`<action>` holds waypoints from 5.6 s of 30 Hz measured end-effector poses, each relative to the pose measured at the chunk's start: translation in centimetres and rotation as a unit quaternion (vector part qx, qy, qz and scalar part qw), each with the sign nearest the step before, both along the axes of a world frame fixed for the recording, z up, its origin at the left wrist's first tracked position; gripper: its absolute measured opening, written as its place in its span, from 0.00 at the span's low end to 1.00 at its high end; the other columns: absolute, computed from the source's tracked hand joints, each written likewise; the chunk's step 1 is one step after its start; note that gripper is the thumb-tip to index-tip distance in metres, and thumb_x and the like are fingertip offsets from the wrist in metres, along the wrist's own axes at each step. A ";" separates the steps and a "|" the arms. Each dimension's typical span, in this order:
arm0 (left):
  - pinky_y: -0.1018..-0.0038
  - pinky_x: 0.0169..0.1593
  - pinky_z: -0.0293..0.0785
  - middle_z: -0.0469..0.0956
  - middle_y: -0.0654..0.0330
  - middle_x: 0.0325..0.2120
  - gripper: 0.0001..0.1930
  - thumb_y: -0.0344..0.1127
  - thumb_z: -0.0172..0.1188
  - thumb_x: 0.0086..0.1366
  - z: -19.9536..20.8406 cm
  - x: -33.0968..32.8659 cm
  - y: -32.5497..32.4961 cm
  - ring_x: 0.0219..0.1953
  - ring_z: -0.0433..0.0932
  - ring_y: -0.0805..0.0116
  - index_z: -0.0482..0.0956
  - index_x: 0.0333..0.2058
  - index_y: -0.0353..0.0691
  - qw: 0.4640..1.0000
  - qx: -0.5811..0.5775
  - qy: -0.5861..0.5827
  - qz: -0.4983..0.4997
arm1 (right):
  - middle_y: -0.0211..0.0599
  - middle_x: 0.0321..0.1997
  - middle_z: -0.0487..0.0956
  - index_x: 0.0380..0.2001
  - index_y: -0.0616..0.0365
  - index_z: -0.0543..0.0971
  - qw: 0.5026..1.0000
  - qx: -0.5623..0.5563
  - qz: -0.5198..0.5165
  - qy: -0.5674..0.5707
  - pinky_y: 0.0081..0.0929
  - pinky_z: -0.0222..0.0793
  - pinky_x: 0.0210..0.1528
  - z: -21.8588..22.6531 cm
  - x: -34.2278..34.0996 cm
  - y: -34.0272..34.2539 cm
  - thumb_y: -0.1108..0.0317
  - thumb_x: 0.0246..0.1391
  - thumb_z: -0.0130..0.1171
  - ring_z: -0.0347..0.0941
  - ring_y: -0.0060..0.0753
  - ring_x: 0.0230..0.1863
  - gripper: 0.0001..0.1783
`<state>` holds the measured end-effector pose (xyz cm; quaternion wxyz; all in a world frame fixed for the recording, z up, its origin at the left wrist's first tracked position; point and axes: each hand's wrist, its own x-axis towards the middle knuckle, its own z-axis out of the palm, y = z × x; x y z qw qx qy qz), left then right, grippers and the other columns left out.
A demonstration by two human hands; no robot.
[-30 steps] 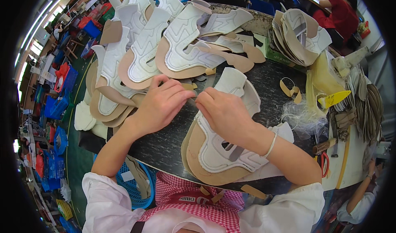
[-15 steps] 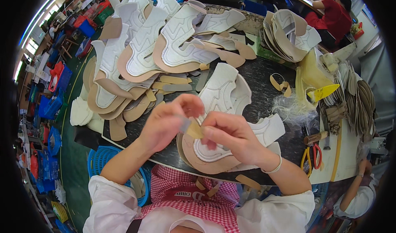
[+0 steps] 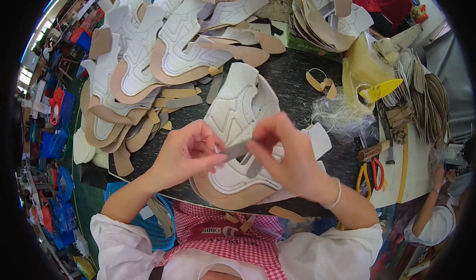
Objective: The person attaches reinforcement patches and toe lining inserts onto shoe upper components by hand.
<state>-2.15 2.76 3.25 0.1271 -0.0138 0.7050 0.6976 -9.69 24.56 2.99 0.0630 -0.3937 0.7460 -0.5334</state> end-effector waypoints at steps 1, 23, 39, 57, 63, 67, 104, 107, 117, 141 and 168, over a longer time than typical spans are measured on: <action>0.79 0.31 0.73 0.80 0.60 0.30 0.09 0.22 0.62 0.58 0.2 -0.4 0.1 0.28 0.76 0.81 0.69 0.33 0.38 1.000 0.000 -0.006 -0.001 | 0.34 0.30 0.75 0.39 0.60 0.69 0.998 0.002 -0.028 -0.058 0.19 0.67 0.28 -0.3 -0.9 -0.2 0.79 0.48 0.64 0.72 0.21 0.26 0.17; 0.66 0.28 0.69 0.69 0.61 0.19 0.07 0.37 0.61 0.53 -2.3 5.6 -5.5 0.24 0.72 0.62 0.73 0.23 0.43 0.742 -0.502 0.405 0.182 | 0.55 0.62 0.63 0.58 0.60 0.67 0.925 0.306 0.115 0.192 0.44 0.57 0.62 -2.1 2.8 -1.5 0.59 0.50 0.59 0.61 0.55 0.61 0.33; 0.81 0.38 0.70 0.79 0.68 0.30 0.09 0.35 0.62 0.61 -4.1 19.3 -32.2 0.33 0.74 0.81 0.82 0.34 0.34 0.827 -0.051 0.094 0.552 | 0.49 0.50 0.76 0.46 0.65 0.75 0.944 0.201 0.178 0.191 0.42 0.65 0.52 5.0 0.8 -9.6 0.73 0.49 0.56 0.71 0.53 0.48 0.19; 0.81 0.46 0.72 0.75 0.56 0.42 0.11 0.21 0.54 0.65 -1.4 18.5 -17.5 0.43 0.75 0.75 0.77 0.45 0.28 0.729 -0.092 0.363 0.573 | 0.41 0.31 0.68 0.33 0.60 0.69 0.890 -0.063 0.364 0.266 0.38 0.67 0.28 3.7 11.3 -34.8 0.70 0.55 0.56 0.70 0.46 0.28 0.07; 0.80 0.46 0.74 0.75 0.56 0.41 0.10 0.19 0.56 0.63 -1.7 19.1 -18.9 0.40 0.77 0.74 0.77 0.44 0.27 0.724 -0.164 0.382 0.550 | 0.41 0.28 0.68 0.31 0.61 0.71 0.881 -0.042 0.373 0.288 0.36 0.67 0.27 4.5 11.5 -35.1 0.74 0.52 0.55 0.71 0.44 0.28 0.04; 0.78 0.46 0.74 0.77 0.57 0.38 0.09 0.22 0.55 0.64 -2.3 18.6 -19.3 0.38 0.78 0.73 0.77 0.43 0.26 0.753 0.020 0.386 0.533 | 0.39 0.27 0.71 0.27 0.63 0.73 0.908 -0.061 0.387 0.149 0.28 0.70 0.28 3.6 11.4 -35.7 0.76 0.50 0.56 0.75 0.37 0.27 0.03; 0.67 0.49 0.73 0.80 0.52 0.37 0.07 0.26 0.59 0.59 1.7 26.0 -16.2 0.37 0.79 0.61 0.78 0.36 0.31 0.587 -0.447 0.422 0.527 | 0.32 0.36 0.78 0.45 0.65 0.75 0.807 0.026 0.473 -0.352 0.25 0.70 0.41 5.5 14.4 -30.9 0.56 0.65 0.48 0.73 0.20 0.39 0.21; 0.64 0.50 0.72 0.80 0.52 0.36 0.10 0.31 0.63 0.56 1.6 21.5 -14.0 0.34 0.79 0.56 0.79 0.35 0.32 0.729 -0.376 0.488 0.301 | 0.30 0.30 0.77 0.40 0.67 0.74 0.887 0.087 0.320 -0.322 0.20 0.71 0.37 5.3 12.5 -23.6 0.63 0.66 0.47 0.74 0.19 0.34 0.15; 0.75 0.48 0.73 0.75 0.54 0.47 0.24 0.23 0.63 0.56 2.8 8.7 -4.5 0.44 0.76 0.73 0.71 0.53 0.30 0.975 -0.038 0.209 0.070 | 0.36 0.32 0.79 0.51 0.59 0.76 0.992 0.105 -0.058 -0.029 0.21 0.72 0.33 5.1 10.4 -1.8 0.73 0.51 0.63 0.76 0.22 0.31 0.21; 0.75 0.28 0.72 0.75 0.59 0.19 0.30 0.27 0.58 0.54 -0.7 0.2 -1.3 0.21 0.76 0.73 0.65 0.59 0.45 0.959 -0.256 0.063 -0.100 | 0.37 0.40 0.76 0.37 0.53 0.78 0.910 0.267 0.002 0.318 0.39 0.70 0.36 0.7 4.0 1.6 0.64 0.48 0.64 0.73 0.40 0.36 0.12; 0.52 0.66 0.51 0.62 0.52 0.63 0.25 0.38 0.62 0.57 -3.1 1.0 -6.1 0.65 0.60 0.56 0.73 0.54 0.45 0.833 -0.187 0.330 -0.403 | 0.28 0.32 0.73 0.40 0.52 0.82 0.979 0.088 0.160 0.085 0.29 0.64 0.35 -3.6 5.9 1.6 0.63 0.39 0.70 0.69 0.32 0.31 0.20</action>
